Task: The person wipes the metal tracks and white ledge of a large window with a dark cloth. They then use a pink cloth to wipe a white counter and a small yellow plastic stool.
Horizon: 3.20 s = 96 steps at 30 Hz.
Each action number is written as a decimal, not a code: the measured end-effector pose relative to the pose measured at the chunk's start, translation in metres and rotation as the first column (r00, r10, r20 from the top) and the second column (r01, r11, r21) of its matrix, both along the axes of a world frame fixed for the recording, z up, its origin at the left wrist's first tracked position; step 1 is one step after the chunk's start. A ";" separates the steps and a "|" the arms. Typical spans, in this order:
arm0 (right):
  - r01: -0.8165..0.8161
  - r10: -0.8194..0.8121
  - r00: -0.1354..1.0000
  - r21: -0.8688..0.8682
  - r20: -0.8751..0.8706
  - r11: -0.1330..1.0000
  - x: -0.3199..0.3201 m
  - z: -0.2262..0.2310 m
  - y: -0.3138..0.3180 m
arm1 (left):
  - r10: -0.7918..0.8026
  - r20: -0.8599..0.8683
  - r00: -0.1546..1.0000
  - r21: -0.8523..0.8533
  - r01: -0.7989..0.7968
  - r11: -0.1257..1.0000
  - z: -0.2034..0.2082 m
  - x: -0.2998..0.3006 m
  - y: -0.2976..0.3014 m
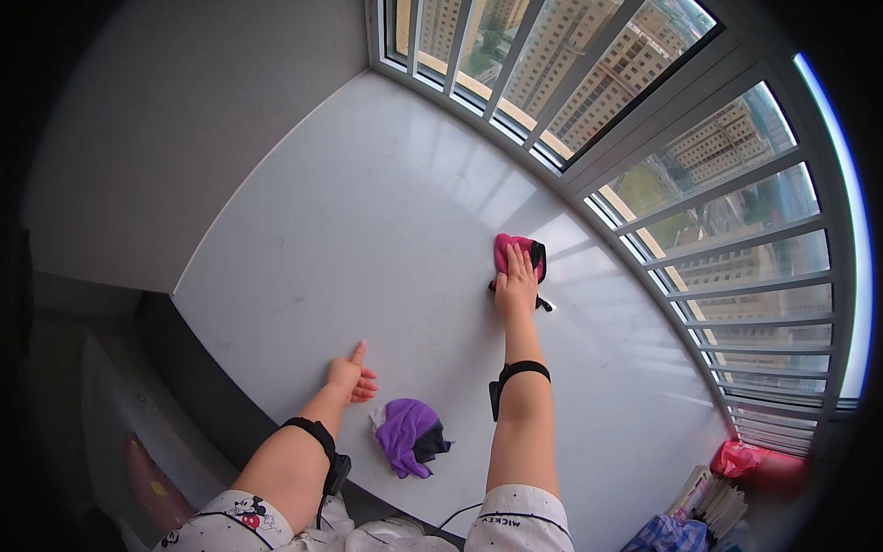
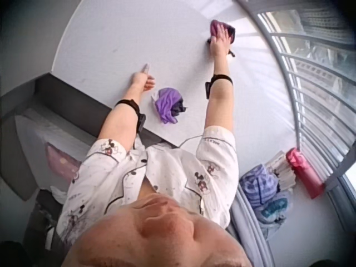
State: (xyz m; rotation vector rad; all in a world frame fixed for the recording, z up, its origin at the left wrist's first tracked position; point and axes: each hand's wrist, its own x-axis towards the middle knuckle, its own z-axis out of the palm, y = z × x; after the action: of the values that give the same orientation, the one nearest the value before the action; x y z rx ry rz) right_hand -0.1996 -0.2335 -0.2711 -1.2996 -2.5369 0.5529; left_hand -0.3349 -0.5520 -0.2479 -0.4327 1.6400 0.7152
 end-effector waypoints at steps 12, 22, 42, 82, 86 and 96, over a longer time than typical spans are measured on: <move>0.024 -0.011 0.996 -0.146 0.088 0.989 0.197 0.026 -0.298 | 0.001 -0.007 1.000 0.034 -0.001 0.999 -0.011 0.001 -0.006; 0.182 -0.157 0.978 -0.190 0.141 0.965 0.230 0.033 -0.367 | -0.144 -0.119 0.982 0.279 0.172 0.945 -0.002 0.020 -0.031; 0.640 -0.637 0.768 -0.027 0.071 0.768 0.264 -0.001 -0.349 | -0.318 -0.868 0.383 0.161 0.820 0.549 0.090 0.068 -0.048; -0.408 0.407 0.893 -0.037 0.192 0.912 -0.017 0.016 -0.516 | 0.157 -0.437 0.885 0.696 0.222 0.683 0.116 -0.055 -0.213; -0.191 0.190 0.964 -0.011 0.184 0.982 0.106 0.021 -0.515 | 0.032 -0.547 0.837 0.599 0.364 0.713 0.085 -0.027 -0.199; 0.694 -0.629 0.708 -0.153 0.320 0.703 0.347 0.029 -0.471 | -0.349 -0.937 -0.021 -0.180 0.884 0.431 0.080 0.063 -0.137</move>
State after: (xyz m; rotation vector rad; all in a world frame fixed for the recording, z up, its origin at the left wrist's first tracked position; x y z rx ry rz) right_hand 0.1471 -0.7044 -0.2424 -2.3672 -1.9407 0.5932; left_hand -0.2716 -0.6893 -0.1675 1.4729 2.2259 0.5399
